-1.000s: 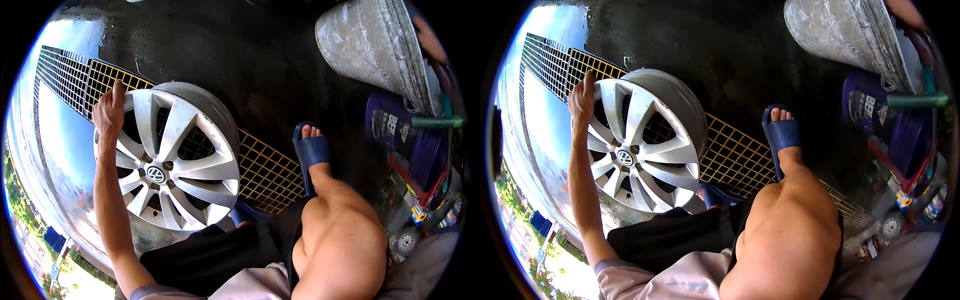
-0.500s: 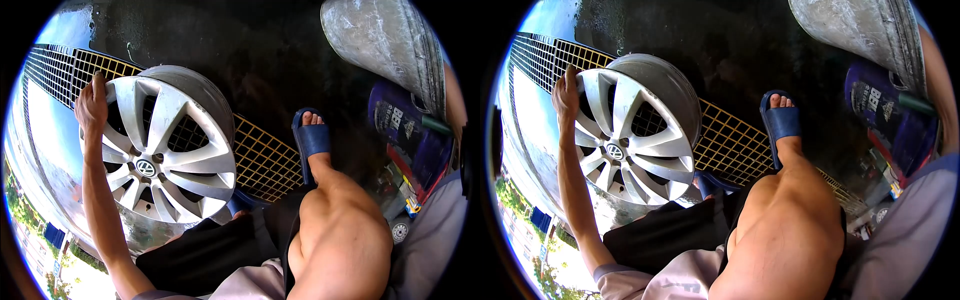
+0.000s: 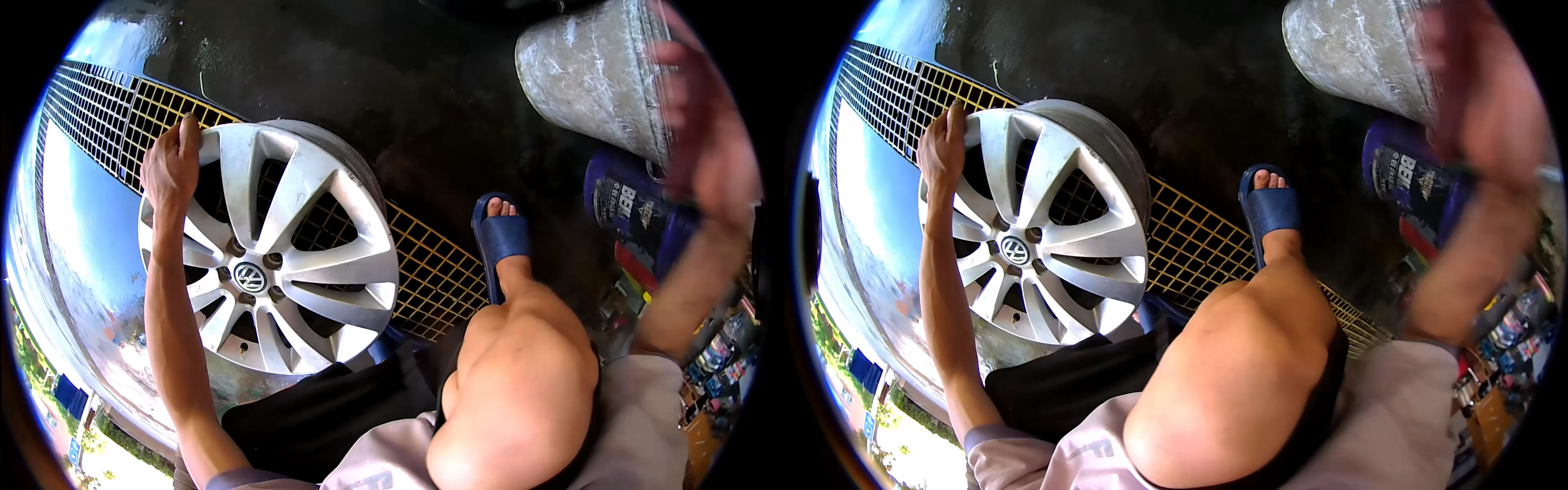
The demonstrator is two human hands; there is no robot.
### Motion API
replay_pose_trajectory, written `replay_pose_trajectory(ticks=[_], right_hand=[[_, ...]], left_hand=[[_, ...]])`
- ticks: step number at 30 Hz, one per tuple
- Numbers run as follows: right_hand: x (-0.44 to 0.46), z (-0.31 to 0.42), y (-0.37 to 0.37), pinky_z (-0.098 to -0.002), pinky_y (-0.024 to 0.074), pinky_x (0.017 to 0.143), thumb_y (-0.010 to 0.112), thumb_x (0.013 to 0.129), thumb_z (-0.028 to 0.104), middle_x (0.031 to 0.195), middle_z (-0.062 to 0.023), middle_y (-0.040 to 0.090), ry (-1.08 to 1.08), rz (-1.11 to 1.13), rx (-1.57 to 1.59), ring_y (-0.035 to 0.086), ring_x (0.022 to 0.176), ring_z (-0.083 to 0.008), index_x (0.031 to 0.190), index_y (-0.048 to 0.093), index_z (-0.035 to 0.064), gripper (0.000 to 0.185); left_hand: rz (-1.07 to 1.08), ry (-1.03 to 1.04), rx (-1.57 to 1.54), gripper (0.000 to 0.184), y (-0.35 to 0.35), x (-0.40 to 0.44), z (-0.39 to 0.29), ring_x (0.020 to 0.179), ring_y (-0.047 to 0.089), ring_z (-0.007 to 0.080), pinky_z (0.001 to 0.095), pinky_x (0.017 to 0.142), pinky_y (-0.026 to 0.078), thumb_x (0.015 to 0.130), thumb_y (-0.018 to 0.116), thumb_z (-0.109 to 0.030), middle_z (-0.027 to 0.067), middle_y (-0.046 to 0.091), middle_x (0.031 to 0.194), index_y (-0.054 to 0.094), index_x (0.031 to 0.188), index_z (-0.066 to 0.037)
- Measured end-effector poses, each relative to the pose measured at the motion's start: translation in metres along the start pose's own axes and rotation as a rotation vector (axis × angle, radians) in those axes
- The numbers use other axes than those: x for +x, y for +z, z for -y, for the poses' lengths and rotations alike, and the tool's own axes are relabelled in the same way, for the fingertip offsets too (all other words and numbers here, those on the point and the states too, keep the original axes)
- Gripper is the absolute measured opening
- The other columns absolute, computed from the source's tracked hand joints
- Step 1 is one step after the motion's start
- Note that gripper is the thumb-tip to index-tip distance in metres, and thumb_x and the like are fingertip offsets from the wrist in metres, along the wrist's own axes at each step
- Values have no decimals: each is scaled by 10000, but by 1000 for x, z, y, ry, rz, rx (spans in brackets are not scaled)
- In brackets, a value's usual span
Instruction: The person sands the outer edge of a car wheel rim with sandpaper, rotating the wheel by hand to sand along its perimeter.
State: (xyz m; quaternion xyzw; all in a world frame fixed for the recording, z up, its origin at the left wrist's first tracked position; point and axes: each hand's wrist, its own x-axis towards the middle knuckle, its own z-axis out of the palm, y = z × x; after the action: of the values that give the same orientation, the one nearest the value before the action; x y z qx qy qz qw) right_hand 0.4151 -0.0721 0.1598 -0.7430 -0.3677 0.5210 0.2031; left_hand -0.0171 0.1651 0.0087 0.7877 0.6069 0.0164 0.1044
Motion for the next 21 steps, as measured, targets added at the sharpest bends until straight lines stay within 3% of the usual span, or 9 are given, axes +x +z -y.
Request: replay_pose_trajectory(ticks=[3,4,5,7,9,11,14,17,21], right_hand=[[79,-16,94,-352,464,983,525,1001,429,1253,-204,627,-69,200,228,584,1165,-262,1363,536,-30,586],[119,-53,144,-365,463,1019,589,985,407,1366,-261,562,-240,240,318,553,1259,-321,1413,466,-76,657],[152,-73,183,-379,464,1036,618,975,413,1450,-306,468,-160,257,327,505,1327,-356,1443,398,-107,733],[193,-91,236,-391,519,941,651,954,429,1281,-228,625,-159,129,314,636,1129,-312,1414,468,-62,698],[207,-93,268,-416,537,905,674,918,464,1158,-230,653,-445,-134,-78,650,1054,-365,1383,527,-3,676],[203,-101,298,-418,563,825,680,916,401,1057,-173,662,-569,-284,-260,667,938,-331,1315,608,61,529],[188,-106,309,-428,555,854,664,936,325,1116,-169,630,-548,-289,-198,637,959,-348,1321,607,76,462],[183,-112,306,-416,563,813,673,929,262,1084,-208,656,-499,-304,-159,669,916,-356,1285,618,29,429],[185,-108,291,-409,572,751,691,891,146,964,-247,702,-275,-213,206,710,868,-365,1187,639,-31,349]], left_hand=[[22,4,31,614,-1,1,1,735,662,354,455,722,484,960,387,-564,194,674,749,736,862,-69],[-7,9,0,600,-1,-1,0,715,652,344,448,712,481,969,388,-548,188,663,729,730,859,-68],[-4,6,9,600,1,-2,0,715,652,344,448,712,481,969,388,-548,188,663,729,730,859,-68],[-34,8,-33,567,3,-2,5,702,649,312,417,699,479,972,404,-531,169,664,728,735,883,-79],[-11,-13,-16,554,1,-4,4,703,649,311,411,700,479,969,413,-525,164,668,734,739,895,-84],[6,-30,-6,542,0,-1,1,704,648,309,404,702,479,967,421,-519,159,673,739,744,907,-89],[-6,-36,16,516,3,2,8,683,638,300,395,700,475,953,442,-505,140,681,736,763,958,-101],[13,-45,2,510,5,6,10,689,642,291,382,699,473,946,441,-496,136,685,742,772,973,-109],[9,-69,54,503,5,6,7,760,676,290,378,734,494,939,424,-485,122,714,787,784,987,-138]])
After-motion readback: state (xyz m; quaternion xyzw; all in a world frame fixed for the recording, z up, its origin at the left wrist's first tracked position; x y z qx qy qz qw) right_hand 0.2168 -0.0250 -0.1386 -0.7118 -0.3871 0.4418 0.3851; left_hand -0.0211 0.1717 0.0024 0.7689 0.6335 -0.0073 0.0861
